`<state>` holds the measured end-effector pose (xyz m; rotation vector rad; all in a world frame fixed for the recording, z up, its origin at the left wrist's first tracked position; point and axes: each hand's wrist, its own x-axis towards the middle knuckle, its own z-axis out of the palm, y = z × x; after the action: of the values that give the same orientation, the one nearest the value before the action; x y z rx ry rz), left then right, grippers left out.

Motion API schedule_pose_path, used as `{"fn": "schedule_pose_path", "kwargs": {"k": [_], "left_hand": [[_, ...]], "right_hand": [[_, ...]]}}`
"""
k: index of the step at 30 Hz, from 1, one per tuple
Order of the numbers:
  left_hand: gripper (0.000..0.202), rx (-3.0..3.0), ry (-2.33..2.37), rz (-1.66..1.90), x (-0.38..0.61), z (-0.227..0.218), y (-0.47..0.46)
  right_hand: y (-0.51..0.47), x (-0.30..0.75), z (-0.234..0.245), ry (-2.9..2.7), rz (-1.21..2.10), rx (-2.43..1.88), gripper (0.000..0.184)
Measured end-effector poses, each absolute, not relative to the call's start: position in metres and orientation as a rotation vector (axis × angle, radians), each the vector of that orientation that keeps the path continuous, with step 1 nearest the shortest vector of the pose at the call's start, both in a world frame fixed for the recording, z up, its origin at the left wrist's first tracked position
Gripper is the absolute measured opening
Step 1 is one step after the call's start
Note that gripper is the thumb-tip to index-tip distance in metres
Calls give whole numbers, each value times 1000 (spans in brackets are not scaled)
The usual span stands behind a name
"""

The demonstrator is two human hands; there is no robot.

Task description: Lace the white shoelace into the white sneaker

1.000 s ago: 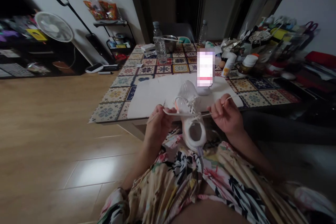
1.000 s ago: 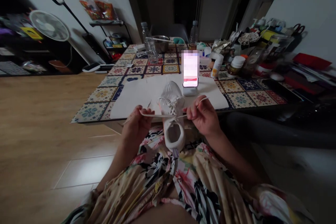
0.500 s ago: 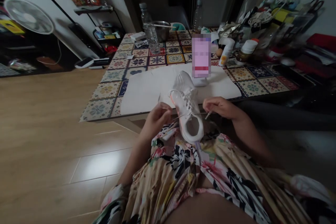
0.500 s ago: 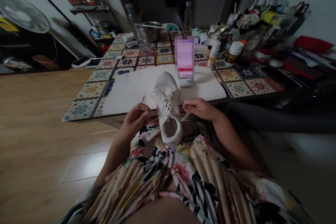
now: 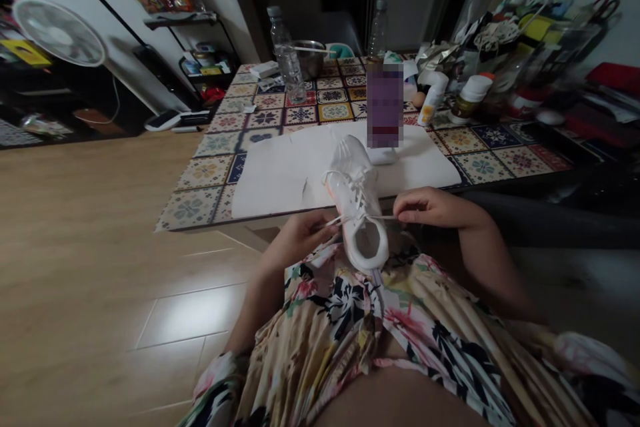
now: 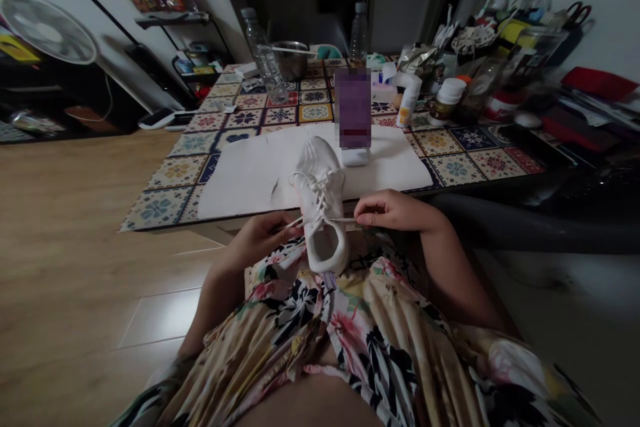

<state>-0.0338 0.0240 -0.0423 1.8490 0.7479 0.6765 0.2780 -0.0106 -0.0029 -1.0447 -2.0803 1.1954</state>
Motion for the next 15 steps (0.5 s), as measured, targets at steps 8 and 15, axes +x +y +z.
{"fn": "schedule_pose_path", "kwargs": {"k": [8,15], "left_hand": [[24,1967,693,747,-40,-37,31],[28,1916,405,952,-44,-27,26]], "right_hand": [[-8,275,-6,-1977,1224,-733,18],[-11,228,-19,-1367,1387,-584,35]]}}
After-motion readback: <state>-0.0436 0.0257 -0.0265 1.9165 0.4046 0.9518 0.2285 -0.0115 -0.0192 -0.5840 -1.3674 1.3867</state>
